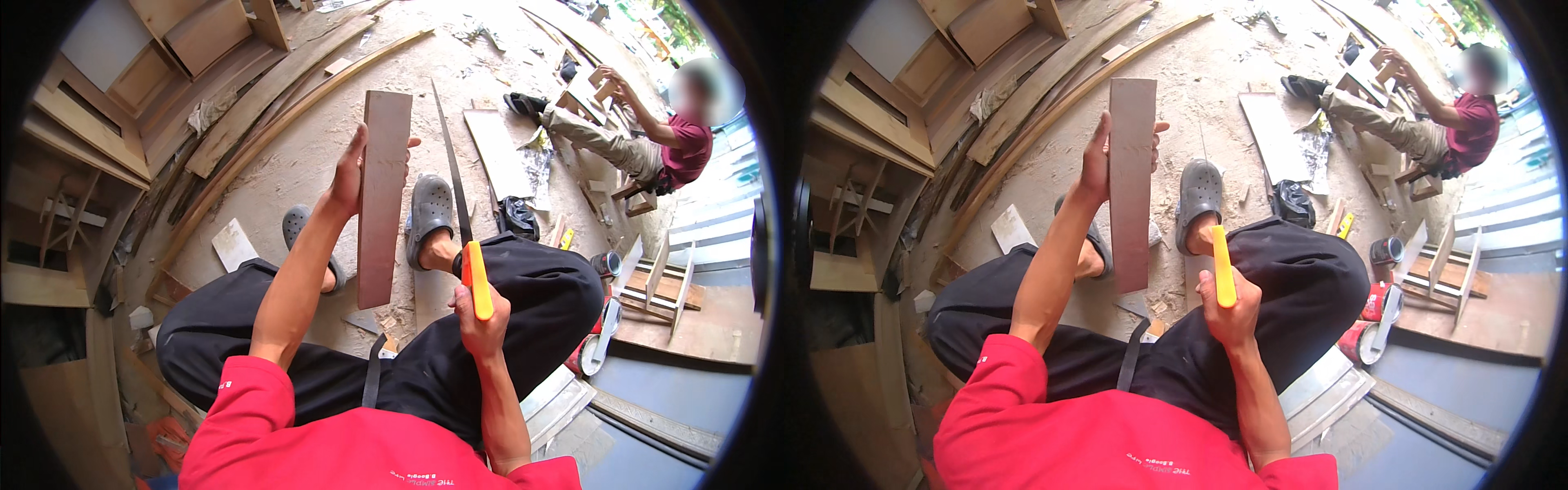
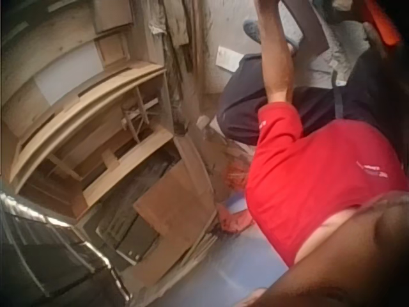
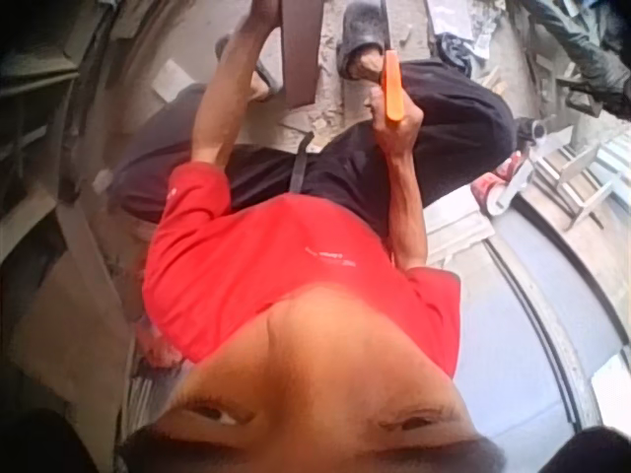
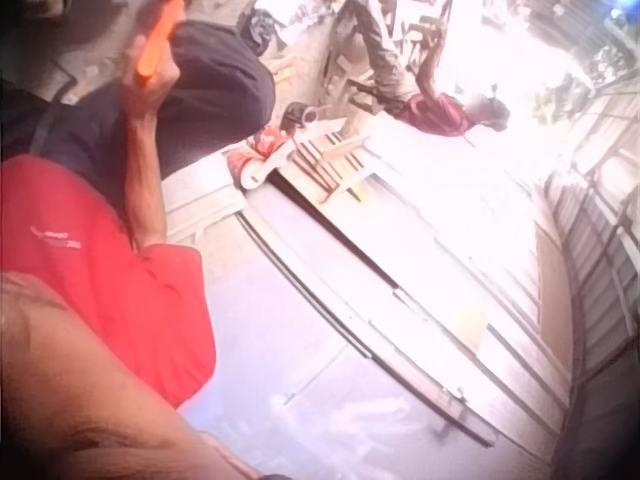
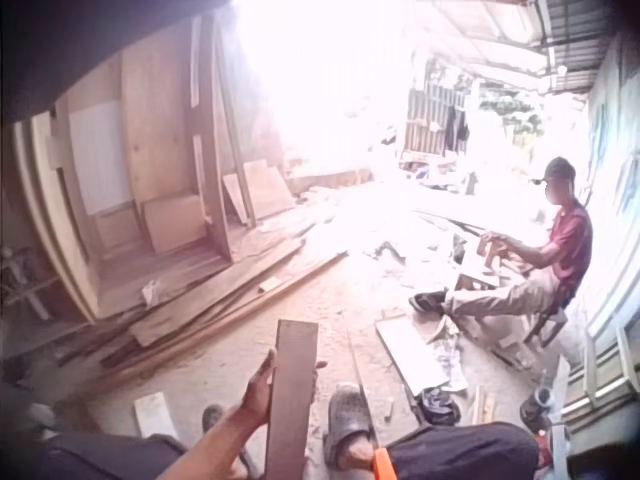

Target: The person sits on the floor and uses a hand saw to cut a small rectangular piece of wood that is held in place by a concrete block. The person repeatedly saws through the wood, adjusting the piece as needed, while another person works in the background.

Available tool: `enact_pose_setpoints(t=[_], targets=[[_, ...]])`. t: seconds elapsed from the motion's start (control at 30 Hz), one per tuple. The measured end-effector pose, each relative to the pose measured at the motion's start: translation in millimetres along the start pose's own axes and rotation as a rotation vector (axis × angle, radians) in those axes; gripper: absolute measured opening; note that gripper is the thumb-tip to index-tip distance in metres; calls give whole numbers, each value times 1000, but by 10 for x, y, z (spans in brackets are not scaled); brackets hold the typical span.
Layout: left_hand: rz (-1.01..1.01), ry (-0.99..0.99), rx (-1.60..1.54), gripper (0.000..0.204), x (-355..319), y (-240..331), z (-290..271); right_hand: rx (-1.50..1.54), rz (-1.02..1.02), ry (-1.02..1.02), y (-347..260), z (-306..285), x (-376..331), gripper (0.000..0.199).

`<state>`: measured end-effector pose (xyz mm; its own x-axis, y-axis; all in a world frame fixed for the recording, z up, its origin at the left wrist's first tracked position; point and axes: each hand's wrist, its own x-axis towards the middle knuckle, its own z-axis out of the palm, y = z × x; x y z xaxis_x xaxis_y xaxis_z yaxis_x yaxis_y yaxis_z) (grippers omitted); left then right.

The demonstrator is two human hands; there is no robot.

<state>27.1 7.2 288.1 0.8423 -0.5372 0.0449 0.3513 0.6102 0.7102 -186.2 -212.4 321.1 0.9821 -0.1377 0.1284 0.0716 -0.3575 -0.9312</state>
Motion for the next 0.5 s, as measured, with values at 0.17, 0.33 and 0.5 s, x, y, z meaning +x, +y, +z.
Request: enact_pose_setpoints(t=[0.17, 0.33, 0.5], targets=[[-7, 168, 188, 82, -43, 30, 294, 8, 15, 65, 87, -123, -77, 21], [11, 291, 293, 73, -19, -39, 505, 45, 5, 85, 54, -117, 14, 20], [-101, 350, 672, 68, -30, -318, 414, 159, 65, 125, 14, 22, 259, 24]])
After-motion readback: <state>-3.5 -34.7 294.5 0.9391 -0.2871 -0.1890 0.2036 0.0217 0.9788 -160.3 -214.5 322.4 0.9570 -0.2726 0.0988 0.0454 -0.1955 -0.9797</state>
